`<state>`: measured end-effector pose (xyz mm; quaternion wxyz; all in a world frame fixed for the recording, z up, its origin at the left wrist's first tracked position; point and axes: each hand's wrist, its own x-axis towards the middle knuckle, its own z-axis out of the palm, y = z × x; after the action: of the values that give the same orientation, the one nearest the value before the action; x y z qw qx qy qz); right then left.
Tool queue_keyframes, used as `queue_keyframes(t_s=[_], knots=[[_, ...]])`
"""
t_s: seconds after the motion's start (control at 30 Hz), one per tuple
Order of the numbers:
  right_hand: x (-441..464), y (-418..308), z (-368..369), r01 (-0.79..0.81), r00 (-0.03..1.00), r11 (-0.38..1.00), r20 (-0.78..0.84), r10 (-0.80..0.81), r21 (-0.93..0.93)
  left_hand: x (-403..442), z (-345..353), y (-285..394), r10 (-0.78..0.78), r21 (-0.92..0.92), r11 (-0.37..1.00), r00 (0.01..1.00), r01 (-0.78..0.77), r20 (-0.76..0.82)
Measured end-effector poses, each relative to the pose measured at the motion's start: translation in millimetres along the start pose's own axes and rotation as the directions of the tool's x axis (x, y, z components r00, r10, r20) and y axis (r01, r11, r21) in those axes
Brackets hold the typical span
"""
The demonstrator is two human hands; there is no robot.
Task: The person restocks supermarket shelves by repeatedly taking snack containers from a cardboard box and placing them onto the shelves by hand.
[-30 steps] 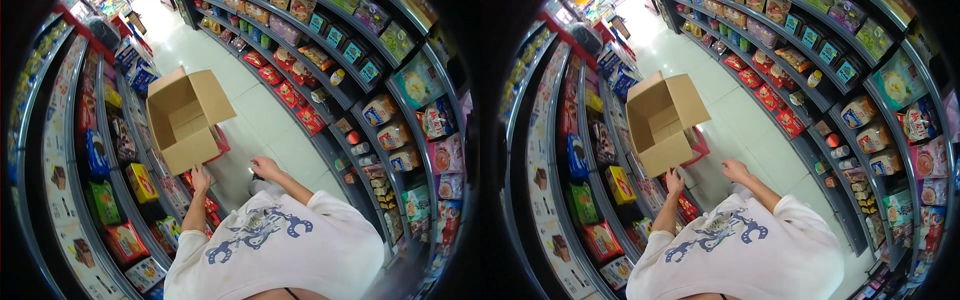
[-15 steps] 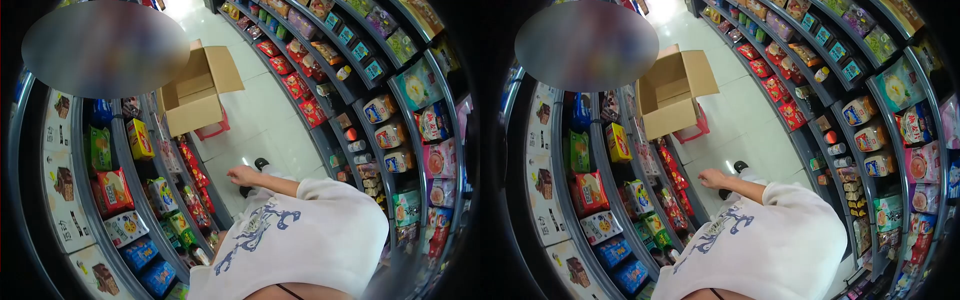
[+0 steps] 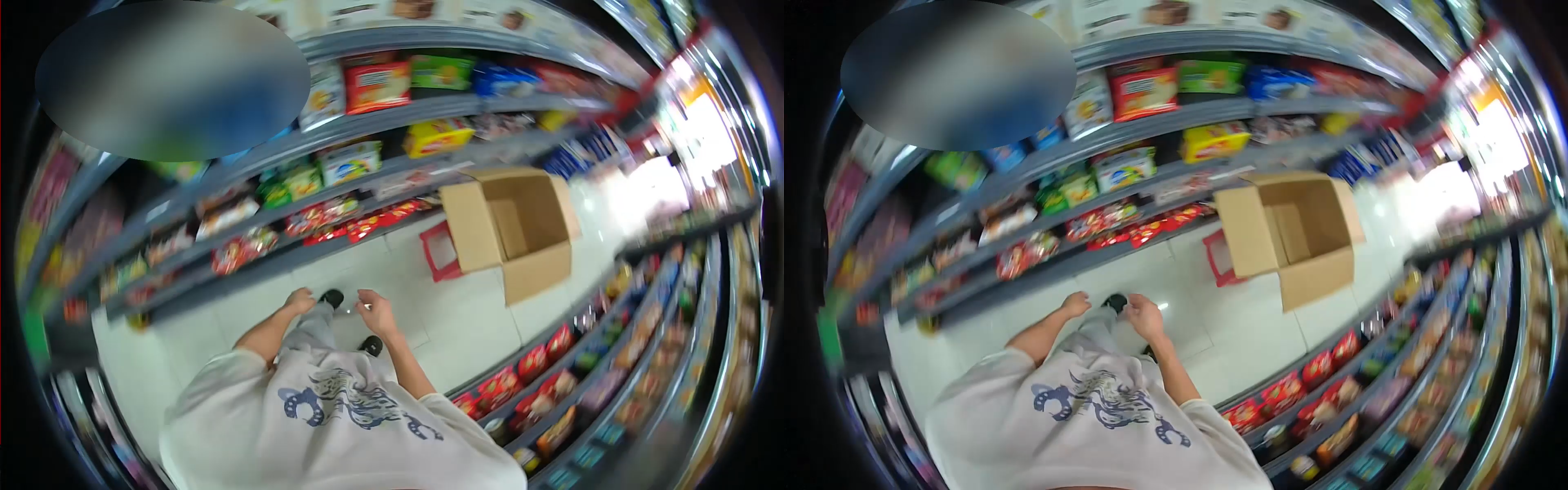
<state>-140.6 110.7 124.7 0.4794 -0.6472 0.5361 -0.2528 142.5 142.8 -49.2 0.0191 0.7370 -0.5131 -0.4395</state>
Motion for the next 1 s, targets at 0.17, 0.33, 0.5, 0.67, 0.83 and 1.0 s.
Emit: queue_keyframes(t_s=[0.17,0.33,0.5,0.67,0.83,1.0], knots=[[-84.4,157.5,-3.9,-0.058,0.937,0.9,0.287,0.197,-0.431,-100.7,6.1,76.7,-0.104,0.169,0.983,0.98,0.075,0.17],[-214.7,293.0,-46.3,0.079,0.829,0.699,0.436,0.35,-0.71,-122.2,43.6,54.5,-0.176,-0.03,0.984,0.984,0.177,0.031],[-246.9,279.1,-62.1,0.133,0.707,0.58,0.487,0.513,-0.804,-139.9,82.9,19.3,-0.103,-0.009,0.995,0.992,0.104,0.072],[-219.9,245.9,-33.5,0.538,0.661,0.405,0.668,0.342,-0.739,-171.4,105.2,-24.4,-0.083,-0.118,0.989,0.996,0.087,0.034],[-123.4,212.0,37.1,0.276,0.652,0.842,0.734,0.192,-0.465,-239.9,114.1,-101.3,-0.18,-0.283,0.947,0.98,0.151,-0.081],[-49.4,95.5,164.8,-0.097,0.836,0.972,0.513,0.196,-0.214,-322.4,127.5,-207.6,-0.412,-0.336,0.862,0.911,0.38,-0.028]])
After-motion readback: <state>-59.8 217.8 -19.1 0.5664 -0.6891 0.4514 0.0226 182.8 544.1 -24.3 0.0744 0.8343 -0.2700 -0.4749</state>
